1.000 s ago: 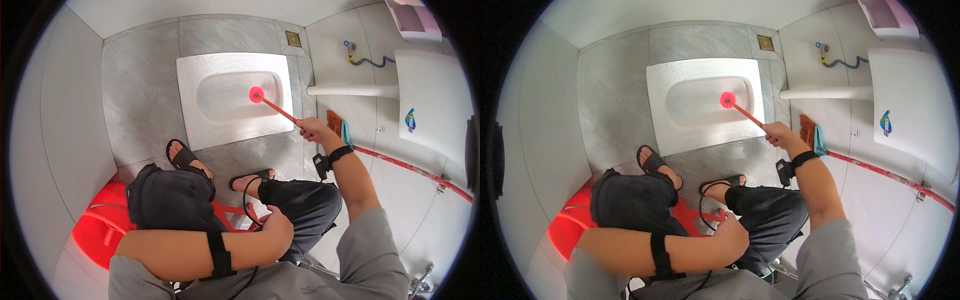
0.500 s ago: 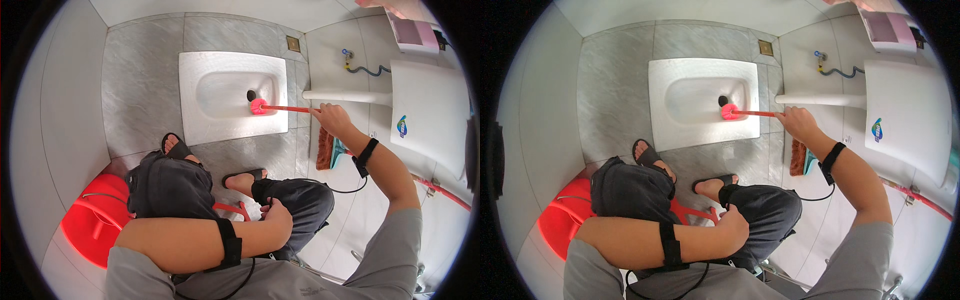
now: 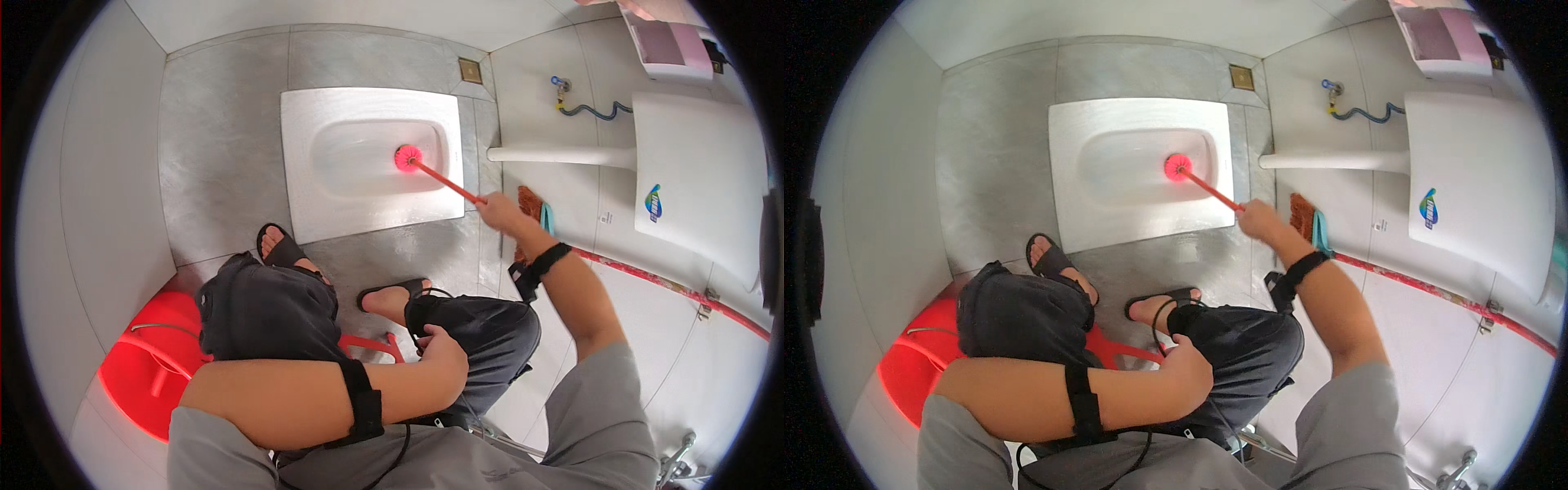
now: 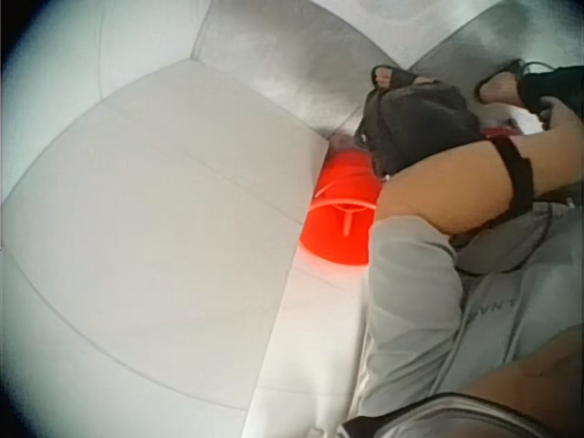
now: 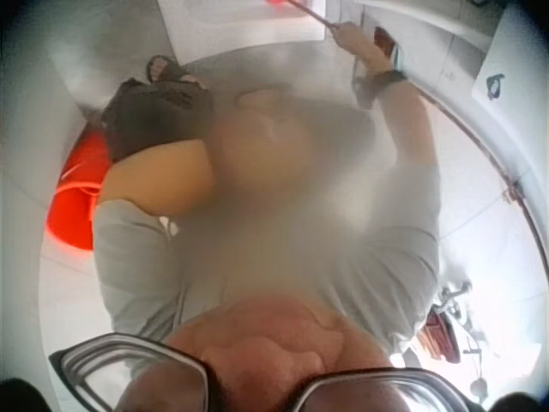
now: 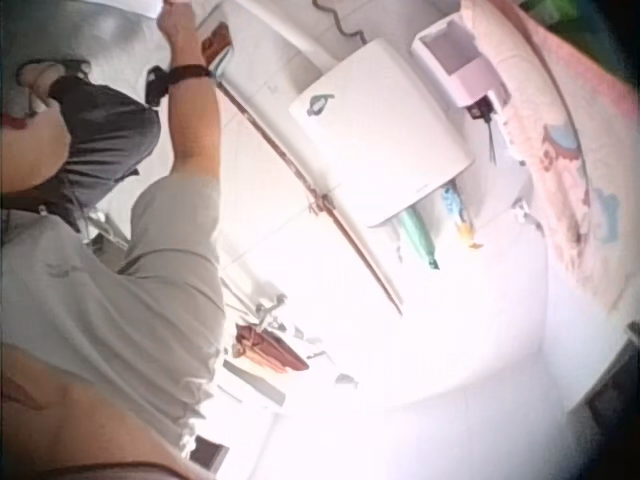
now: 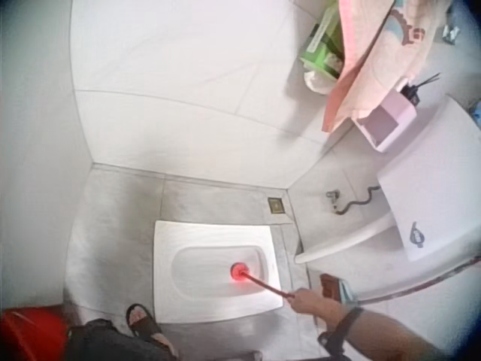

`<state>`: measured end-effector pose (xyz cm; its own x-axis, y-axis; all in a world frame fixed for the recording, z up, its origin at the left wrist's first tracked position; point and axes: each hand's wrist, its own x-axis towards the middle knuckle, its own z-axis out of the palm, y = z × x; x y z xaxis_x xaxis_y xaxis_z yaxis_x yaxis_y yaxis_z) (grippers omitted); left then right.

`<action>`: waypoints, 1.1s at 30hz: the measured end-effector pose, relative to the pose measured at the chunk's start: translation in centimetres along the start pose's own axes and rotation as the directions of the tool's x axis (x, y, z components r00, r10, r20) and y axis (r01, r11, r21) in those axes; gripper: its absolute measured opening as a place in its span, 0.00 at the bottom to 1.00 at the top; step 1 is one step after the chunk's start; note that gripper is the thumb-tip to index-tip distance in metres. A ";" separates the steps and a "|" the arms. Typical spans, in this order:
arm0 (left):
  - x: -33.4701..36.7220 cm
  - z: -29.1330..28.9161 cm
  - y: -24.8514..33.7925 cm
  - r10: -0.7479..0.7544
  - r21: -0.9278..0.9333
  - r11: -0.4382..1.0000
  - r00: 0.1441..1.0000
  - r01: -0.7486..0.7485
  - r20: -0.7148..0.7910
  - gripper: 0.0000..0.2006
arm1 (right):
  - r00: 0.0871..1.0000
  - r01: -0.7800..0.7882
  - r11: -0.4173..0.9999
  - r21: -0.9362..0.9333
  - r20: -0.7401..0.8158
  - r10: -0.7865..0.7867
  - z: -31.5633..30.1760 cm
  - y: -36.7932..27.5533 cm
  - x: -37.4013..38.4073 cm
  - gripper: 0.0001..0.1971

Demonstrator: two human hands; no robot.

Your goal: The person pours blue cleaning liquid into a squat toilet and then uses a pink toilet brush to scrub the interior surfaces. The person repeatedly scrubs the bowl and drain area with the brush.

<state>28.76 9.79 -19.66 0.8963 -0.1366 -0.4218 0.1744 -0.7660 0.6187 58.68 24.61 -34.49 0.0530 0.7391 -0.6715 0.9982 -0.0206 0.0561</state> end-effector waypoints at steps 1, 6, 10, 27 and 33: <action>-0.3 -0.4 -0.3 -0.020 -0.012 1.000 0.999 0.020 0.032 0.14 | 0.986 -0.145 0.976 0.160 0.101 0.130 -0.7 -2.8 -1.3 0.18; 0.9 0.2 0.0 0.033 -0.004 0.999 0.996 -0.033 -0.077 0.12 | 1.000 0.012 0.992 0.124 0.014 -0.014 0.4 -3.1 -9.7 0.19; 1.2 -0.9 0.0 0.136 0.019 0.991 0.989 -0.135 -0.060 0.09 | 0.988 -0.103 0.988 0.119 -0.105 0.115 -1.1 -0.6 -15.7 0.19; 4.9 3.4 7.3 0.258 0.045 0.963 0.957 -0.265 0.134 0.08 | 0.995 0.035 0.960 0.278 -0.102 -0.006 10.9 -7.7 -30.5 0.19; 4.4 6.9 10.5 0.246 -0.152 0.961 0.965 -0.230 0.095 0.17 | 0.966 -0.099 0.923 0.371 -0.188 0.179 13.4 -5.2 -30.0 0.18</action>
<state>31.75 -3.20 -19.56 0.8688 -0.3798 -0.3175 0.0233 -0.6093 0.7926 52.28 -6.46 -24.49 0.2248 0.8368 -0.4993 0.9267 -0.3419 -0.1558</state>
